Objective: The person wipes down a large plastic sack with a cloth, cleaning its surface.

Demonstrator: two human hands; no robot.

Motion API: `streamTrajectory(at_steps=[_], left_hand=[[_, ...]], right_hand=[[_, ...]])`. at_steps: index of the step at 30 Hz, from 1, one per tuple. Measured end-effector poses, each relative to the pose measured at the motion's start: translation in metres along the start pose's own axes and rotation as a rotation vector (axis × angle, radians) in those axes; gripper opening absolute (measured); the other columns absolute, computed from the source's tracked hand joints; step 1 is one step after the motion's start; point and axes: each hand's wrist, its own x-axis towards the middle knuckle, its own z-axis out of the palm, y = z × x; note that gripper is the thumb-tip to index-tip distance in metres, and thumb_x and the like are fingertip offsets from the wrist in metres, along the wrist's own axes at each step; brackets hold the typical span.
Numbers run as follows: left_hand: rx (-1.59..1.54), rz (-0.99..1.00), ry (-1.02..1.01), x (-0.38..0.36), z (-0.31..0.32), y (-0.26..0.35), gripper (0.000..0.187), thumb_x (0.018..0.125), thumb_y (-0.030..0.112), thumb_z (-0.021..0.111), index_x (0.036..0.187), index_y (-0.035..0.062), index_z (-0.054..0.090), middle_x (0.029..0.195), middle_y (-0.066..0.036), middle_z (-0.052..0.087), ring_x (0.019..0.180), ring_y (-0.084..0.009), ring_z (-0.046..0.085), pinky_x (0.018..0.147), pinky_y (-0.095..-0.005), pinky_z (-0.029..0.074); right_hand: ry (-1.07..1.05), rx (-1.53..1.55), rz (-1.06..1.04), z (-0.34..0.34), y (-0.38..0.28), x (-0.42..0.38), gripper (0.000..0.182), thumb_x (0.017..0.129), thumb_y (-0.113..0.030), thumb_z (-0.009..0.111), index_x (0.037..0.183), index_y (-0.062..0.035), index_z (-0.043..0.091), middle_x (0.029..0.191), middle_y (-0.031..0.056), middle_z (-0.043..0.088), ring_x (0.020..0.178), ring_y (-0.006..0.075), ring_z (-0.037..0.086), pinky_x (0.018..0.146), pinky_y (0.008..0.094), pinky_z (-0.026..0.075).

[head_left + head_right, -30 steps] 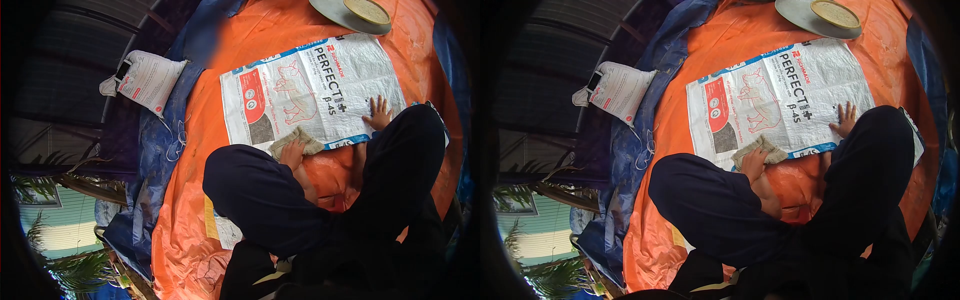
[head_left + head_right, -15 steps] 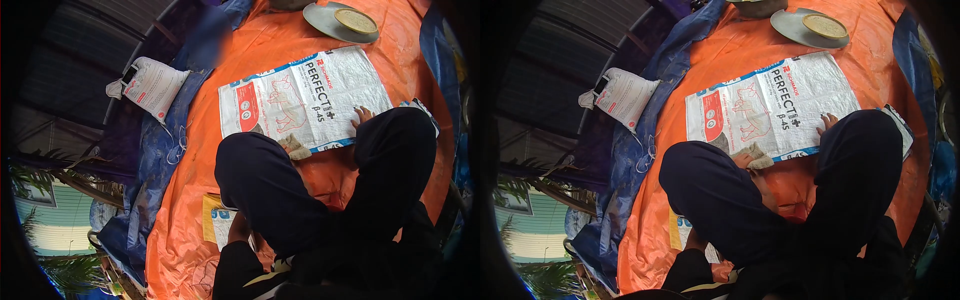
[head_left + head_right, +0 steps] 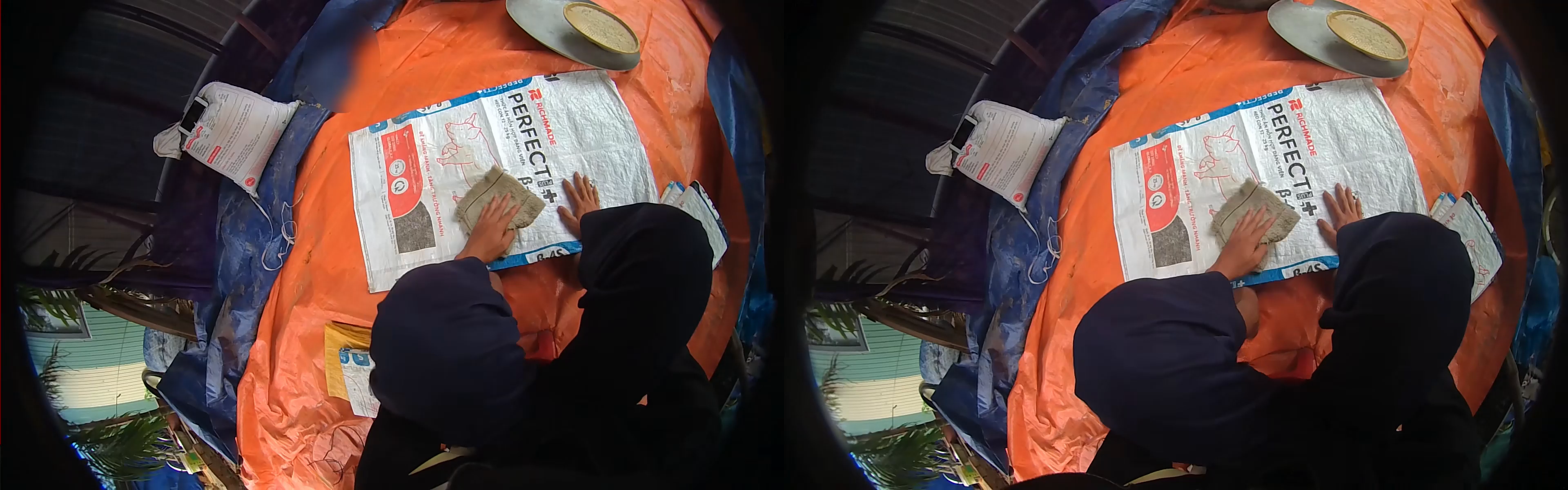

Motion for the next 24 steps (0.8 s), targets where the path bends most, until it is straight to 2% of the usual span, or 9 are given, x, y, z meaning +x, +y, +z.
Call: streamTrajectory(at_steps=[2,5,8,13,15,18,24], left_hand=[[0.201,0.019,-0.182,0.015,0.023,0.002,0.07,0.09,0.037,0.062,0.153,0.0211,0.037,0.165,-0.014,0.015,0.15,-0.0429,0.011,0.119,-0.0597,0.011],[0.302,0.073,-0.132,0.027,0.033,-0.006,0.075,0.088,0.048,0.063,0.154,0.0254,0.035,0.165,-0.012,0.013,0.151,-0.0417,0.007,0.119,-0.0596,0.009],[0.299,-0.087,0.053,0.037,0.043,-0.022,0.076,0.087,0.047,0.065,0.154,0.0279,0.034,0.166,-0.012,0.012,0.151,-0.0409,0.005,0.119,-0.0603,0.008],[0.309,-0.314,0.16,0.034,0.036,-0.047,0.077,0.088,0.034,0.067,0.156,0.0258,0.03,0.166,-0.013,0.009,0.15,-0.0443,0.004,0.116,-0.0655,0.008],[0.32,-0.418,0.23,0.023,0.025,-0.066,0.077,0.089,0.034,0.066,0.156,0.0259,0.028,0.166,-0.013,0.009,0.15,-0.0445,0.005,0.116,-0.0657,0.007],[0.379,-0.568,0.364,-0.015,0.009,-0.109,0.075,0.092,0.035,0.062,0.157,0.0256,0.026,0.166,-0.014,0.009,0.15,-0.045,0.006,0.116,-0.0661,0.006],[0.571,-0.936,0.489,-0.124,-0.046,-0.16,0.071,0.094,0.032,0.059,0.157,0.023,0.027,0.166,-0.013,0.008,0.15,-0.0438,0.007,0.117,-0.0638,0.004]], right_hand=[[-0.001,-0.006,0.025,0.003,0.0,0.003,0.076,0.088,-0.04,0.064,0.154,-0.0224,0.032,0.164,0.0136,0.015,0.152,0.0358,0.007,0.121,0.0538,0.009],[0.074,-0.02,0.047,0.018,0.005,0.007,0.076,0.085,-0.039,0.067,0.153,-0.0255,0.035,0.165,0.0095,0.017,0.153,0.0322,0.01,0.122,0.0515,0.011],[0.142,-0.013,-0.005,0.021,0.007,0.006,0.077,0.084,-0.038,0.067,0.153,-0.0255,0.036,0.164,0.0093,0.018,0.152,0.0336,0.012,0.121,0.052,0.012],[0.131,-0.031,-0.001,0.027,0.012,0.008,0.078,0.084,-0.039,0.066,0.154,-0.0269,0.034,0.164,0.0094,0.019,0.152,0.0338,0.013,0.121,0.053,0.013],[0.139,-0.028,-0.013,0.027,0.012,0.009,0.078,0.084,-0.039,0.066,0.154,-0.0267,0.034,0.164,0.0094,0.019,0.152,0.0343,0.013,0.121,0.0531,0.013],[0.141,-0.018,-0.019,0.021,0.01,0.006,0.077,0.084,-0.039,0.066,0.153,-0.026,0.036,0.164,0.0095,0.019,0.152,0.035,0.013,0.121,0.0532,0.013],[0.149,0.03,-0.009,0.016,0.005,0.005,0.075,0.083,-0.039,0.067,0.152,-0.0251,0.039,0.164,0.0096,0.021,0.152,0.0342,0.014,0.121,0.0526,0.012]])
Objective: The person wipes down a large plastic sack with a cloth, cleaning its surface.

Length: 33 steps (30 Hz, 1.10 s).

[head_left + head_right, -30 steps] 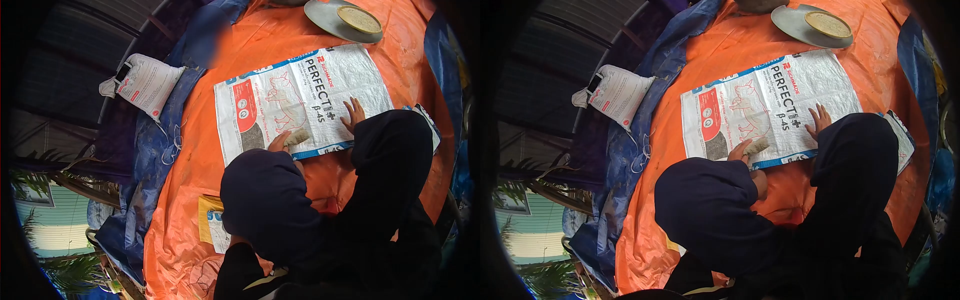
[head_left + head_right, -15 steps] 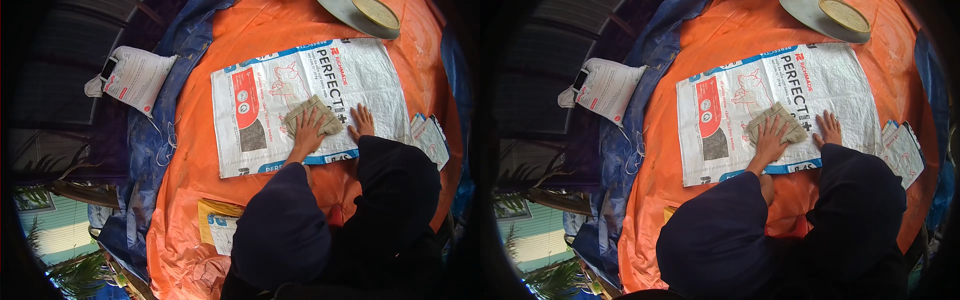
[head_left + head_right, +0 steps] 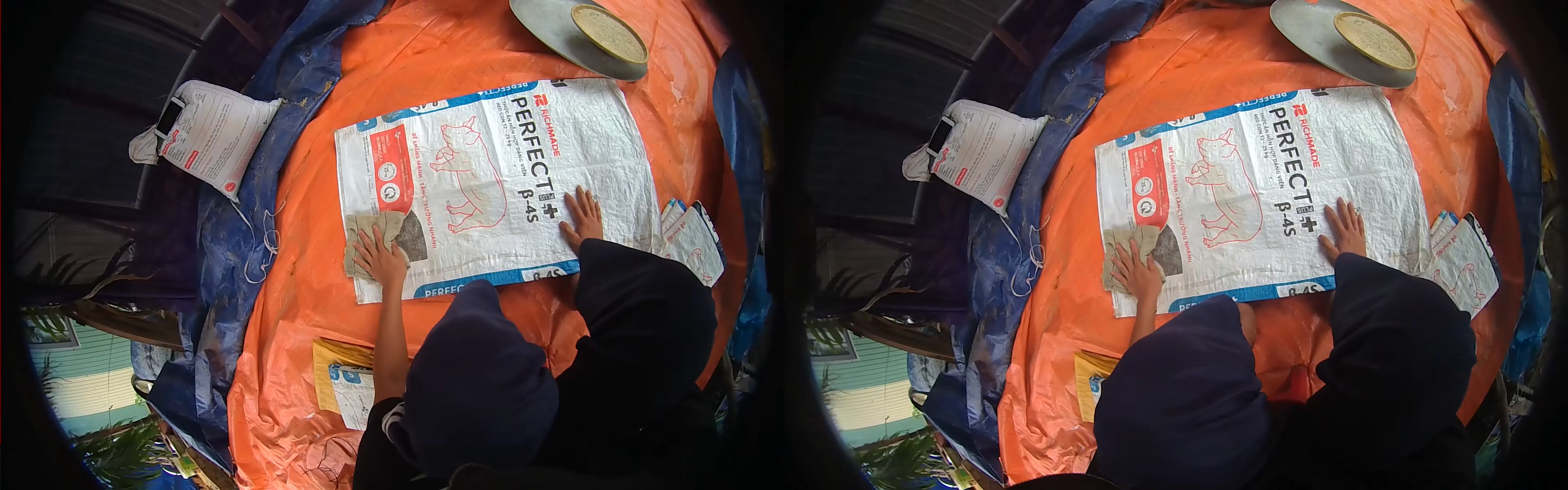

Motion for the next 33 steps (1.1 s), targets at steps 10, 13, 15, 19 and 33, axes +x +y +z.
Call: streamTrajectory(at_steps=[10,13,15,19,33], left_hand=[[-0.411,0.328,-0.331,-0.034,0.003,0.102,0.067,0.098,0.03,0.051,0.154,0.0035,0.027,0.165,-0.013,0.013,0.152,-0.0377,0.008,0.119,-0.0573,0.007],[-0.342,0.671,-0.382,-0.06,0.001,0.177,0.073,0.097,0.04,0.052,0.154,0.0014,0.027,0.165,-0.018,0.011,0.151,-0.0407,0.007,0.119,-0.0586,0.006],[-0.351,0.754,-0.355,-0.059,0.001,0.211,0.069,0.098,0.041,0.052,0.154,0.0063,0.031,0.164,-0.018,0.014,0.151,-0.0403,0.008,0.119,-0.059,0.007],[-0.336,0.804,-0.237,-0.035,0.015,0.232,0.067,0.096,0.035,0.057,0.154,0.0121,0.033,0.164,-0.016,0.015,0.151,-0.039,0.009,0.119,-0.0607,0.007],[-0.003,0.141,0.085,0.055,0.016,0.037,0.062,0.1,0.031,0.05,0.156,0.0142,0.028,0.165,-0.013,0.017,0.151,-0.0406,0.012,0.117,-0.0628,0.005]], right_hand=[[-0.006,0.011,0.034,-0.007,-0.009,0.001,0.075,0.081,-0.035,0.067,0.15,-0.023,0.042,0.163,0.0095,0.023,0.151,0.0342,0.015,0.121,0.0514,0.013],[-0.005,-0.001,0.033,-0.004,-0.007,0.001,0.075,0.08,-0.033,0.068,0.149,-0.023,0.042,0.163,0.0095,0.024,0.151,0.0342,0.016,0.121,0.0507,0.013],[-0.015,0.001,0.043,-0.004,-0.009,0.002,0.075,0.079,-0.033,0.068,0.149,-0.0229,0.043,0.163,0.0097,0.024,0.151,0.0342,0.016,0.121,0.0504,0.013],[-0.002,0.007,0.036,-0.004,-0.008,0.004,0.076,0.079,-0.033,0.069,0.15,-0.0232,0.042,0.163,0.0095,0.024,0.151,0.034,0.016,0.121,0.0502,0.013],[-0.009,0.019,0.019,-0.004,-0.005,0.003,0.073,0.08,-0.031,0.067,0.149,-0.0213,0.043,0.163,0.0104,0.024,0.151,0.0345,0.016,0.121,0.0512,0.013]])
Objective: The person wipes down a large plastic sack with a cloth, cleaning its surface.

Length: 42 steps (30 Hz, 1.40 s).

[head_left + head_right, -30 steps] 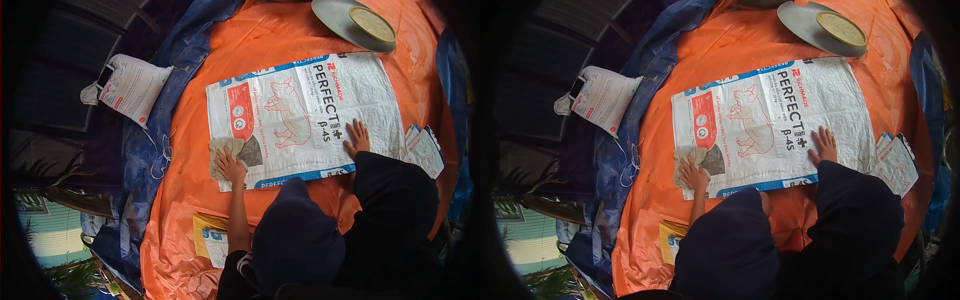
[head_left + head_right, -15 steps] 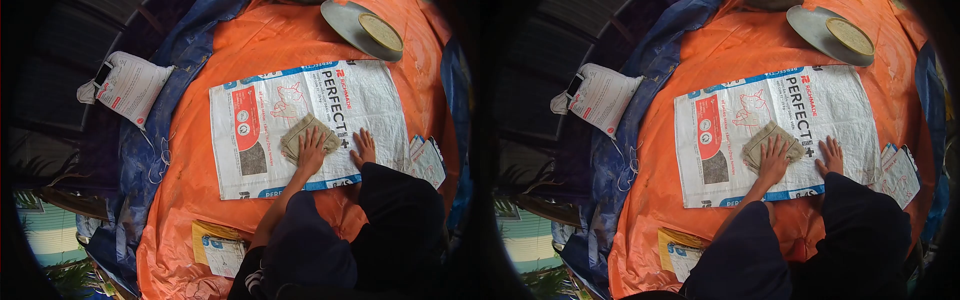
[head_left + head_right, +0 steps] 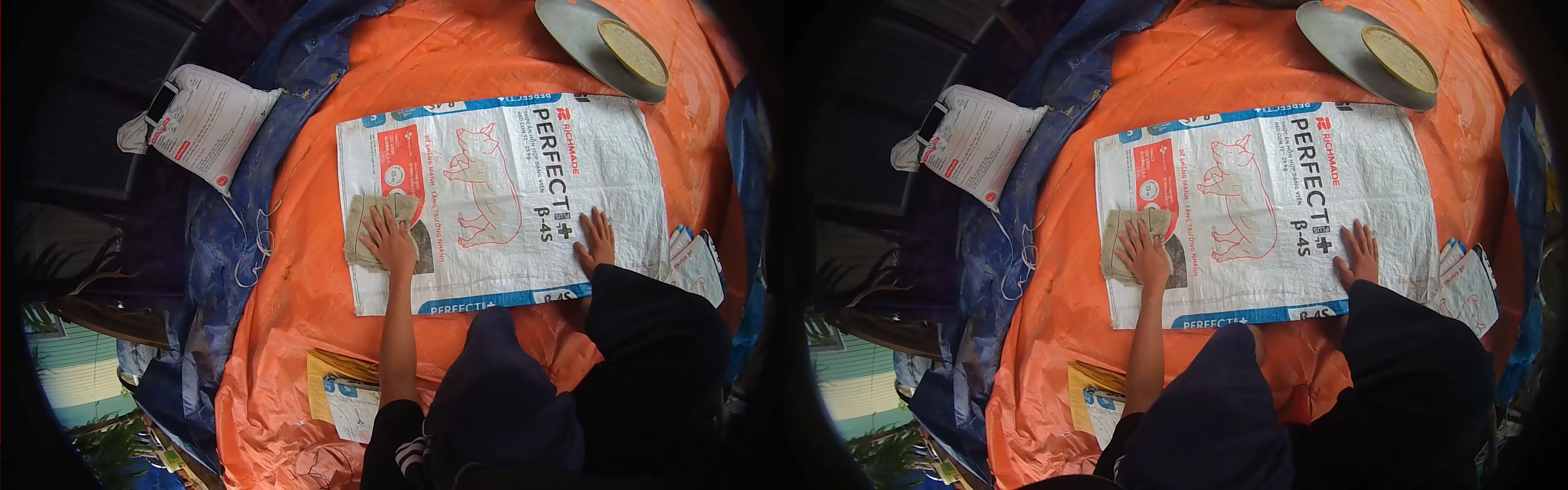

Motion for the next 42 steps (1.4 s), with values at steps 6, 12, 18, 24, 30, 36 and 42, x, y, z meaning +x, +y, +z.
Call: streamTrajectory(at_steps=[6,12,18,24,30,36,42], left_hand=[[-0.009,-0.067,-0.009,-0.011,-0.004,-0.02,0.055,0.102,0.028,0.046,0.154,0.0128,0.033,0.165,-0.012,0.016,0.151,-0.0406,0.011,0.118,-0.0619,0.005],[-0.378,-0.009,-0.109,-0.022,-0.003,0.038,0.047,0.103,0.025,0.043,0.147,0.009,0.045,0.163,-0.01,0.025,0.15,-0.0372,0.016,0.12,-0.056,0.008],[-0.47,0.701,-0.368,-0.047,-0.002,0.156,0.049,0.099,0.031,0.052,0.146,0.0179,0.048,0.163,-0.011,0.023,0.151,-0.0377,0.014,0.121,-0.0546,0.01],[-0.462,0.804,-0.306,-0.009,-0.003,0.197,0.059,0.094,0.045,0.059,0.149,0.0304,0.044,0.164,-0.011,0.018,0.152,-0.038,0.009,0.12,-0.0587,0.007],[-0.313,0.491,-0.087,0.032,0.017,0.154,0.059,0.096,0.046,0.055,0.151,0.0309,0.041,0.163,-0.012,0.021,0.15,-0.0397,0.014,0.118,-0.0618,0.01],[-0.03,0.064,0.066,0.062,0.016,0.04,0.051,0.1,0.039,0.049,0.15,0.029,0.043,0.163,-0.009,0.023,0.15,-0.0385,0.016,0.117,-0.0613,0.008],[0.059,-0.077,0.086,0.048,0.006,-0.023,0.05,0.102,0.032,0.047,0.151,0.0223,0.041,0.164,-0.007,0.022,0.151,-0.0337,0.016,0.119,-0.0577,0.008]], right_hand=[[-0.036,-0.004,-0.002,-0.006,-0.004,0.0,0.072,0.083,-0.03,0.065,0.15,-0.0197,0.041,0.163,0.0112,0.022,0.151,0.0353,0.015,0.121,0.0505,0.013],[-0.056,-0.03,-0.001,-0.006,-0.004,0.0,0.073,0.083,-0.029,0.065,0.151,-0.0199,0.04,0.163,0.0115,0.021,0.151,0.0351,0.014,0.122,0.0501,0.012],[-0.047,-0.039,-0.005,-0.002,-0.002,0.001,0.074,0.082,-0.032,0.065,0.15,-0.0207,0.04,0.163,0.0111,0.021,0.151,0.0346,0.015,0.121,0.0502,0.013],[-0.026,-0.036,0.016,-0.002,-0.004,0.0,0.074,0.081,-0.032,0.066,0.15,-0.0217,0.041,0.163,0.0101,0.023,0.151,0.0332,0.016,0.121,0.05,0.014],[-0.032,-0.046,0.011,-0.003,-0.004,0.0,0.073,0.082,-0.032,0.066,0.15,-0.0222,0.041,0.163,0.0096,0.024,0.151,0.0329,0.017,0.121,0.0499,0.014],[-0.034,-0.043,0.002,-0.002,0.0,-0.001,0.073,0.083,-0.032,0.066,0.15,-0.0223,0.041,0.163,0.0094,0.023,0.151,0.0328,0.017,0.122,0.0494,0.014],[-0.036,-0.015,0.011,-0.008,-0.003,0.0,0.073,0.082,-0.031,0.067,0.15,-0.0227,0.041,0.163,0.0085,0.023,0.151,0.0323,0.017,0.122,0.0488,0.014]])
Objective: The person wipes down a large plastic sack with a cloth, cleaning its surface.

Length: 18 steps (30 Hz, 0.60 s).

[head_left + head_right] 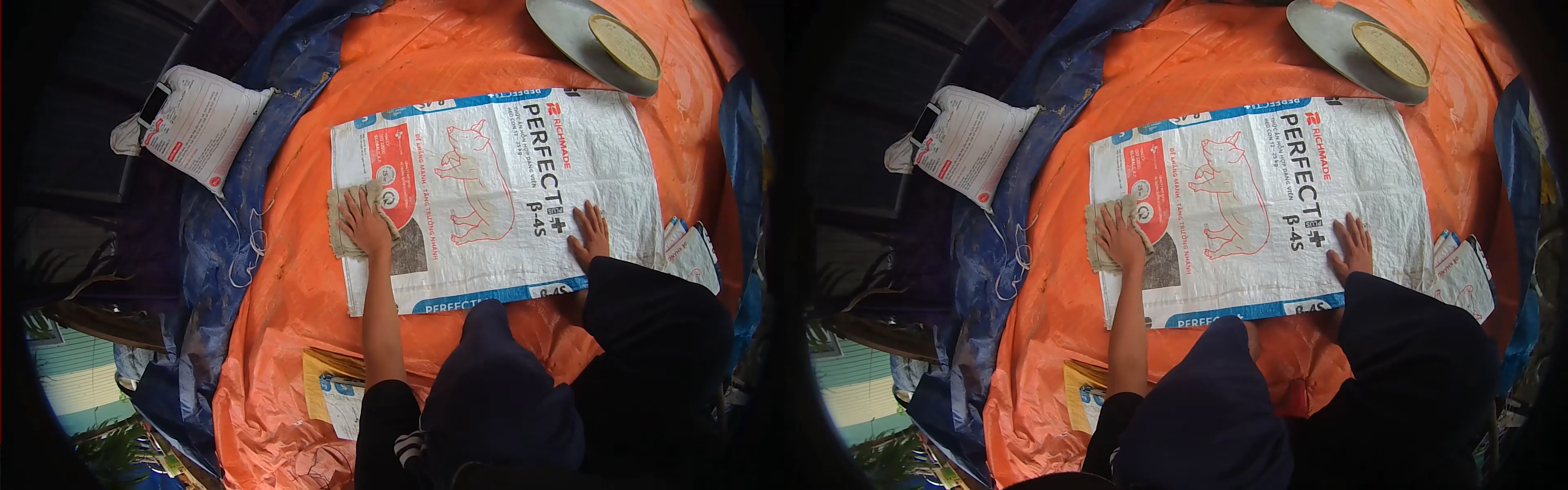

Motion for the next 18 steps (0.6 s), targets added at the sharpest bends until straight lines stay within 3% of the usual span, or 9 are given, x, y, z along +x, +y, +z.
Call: streamTrajectory(at_steps=[2,5,14,18], left_hand=[[-0.001,0.002,0.012,-0.012,-0.002,-0.003,0.05,0.102,0.03,0.046,0.15,0.0188,0.042,0.163,-0.007,0.023,0.15,-0.0343,0.017,0.119,-0.056,0.009],[-0.032,-0.006,-0.009,-0.026,-0.006,0.001,0.054,0.099,0.027,0.05,0.152,0.0223,0.039,0.165,-0.006,0.019,0.151,-0.0342,0.014,0.12,-0.055,0.009],[-0.044,0.029,-0.053,-0.045,-0.016,-0.013,0.052,0.101,0.028,0.048,0.152,0.021,0.039,0.164,-0.009,0.021,0.15,-0.036,0.016,0.12,-0.055,0.01],[-0.045,0.05,-0.067,-0.056,-0.026,-0.026,0.051,0.102,0.028,0.048,0.151,0.0201,0.04,0.164,-0.009,0.022,0.15,-0.0375,0.017,0.119,-0.0557,0.011]], right_hand=[[-0.001,0.007,-0.007,0.0,0.002,0.0,0.073,0.081,-0.031,0.067,0.15,-0.0228,0.042,0.163,0.0083,0.023,0.152,0.0321,0.016,0.122,0.0489,0.014],[0.005,0.009,-0.008,0.002,0.004,0.0,0.074,0.081,-0.03,0.067,0.15,-0.0226,0.042,0.163,0.0083,0.023,0.152,0.0319,0.016,0.122,0.0489,0.014],[-0.12,-0.04,0.047,-0.01,0.009,-0.002,0.08,0.075,-0.03,0.073,0.148,-0.0217,0.043,0.163,0.0084,0.025,0.152,0.0314,0.016,0.121,0.0515,0.015],[-0.127,0.025,0.09,-0.008,0.024,-0.018,0.079,0.071,-0.025,0.076,0.143,-0.0191,0.048,0.157,0.0087,0.035,0.148,0.032,0.025,0.119,0.0521,0.022]])
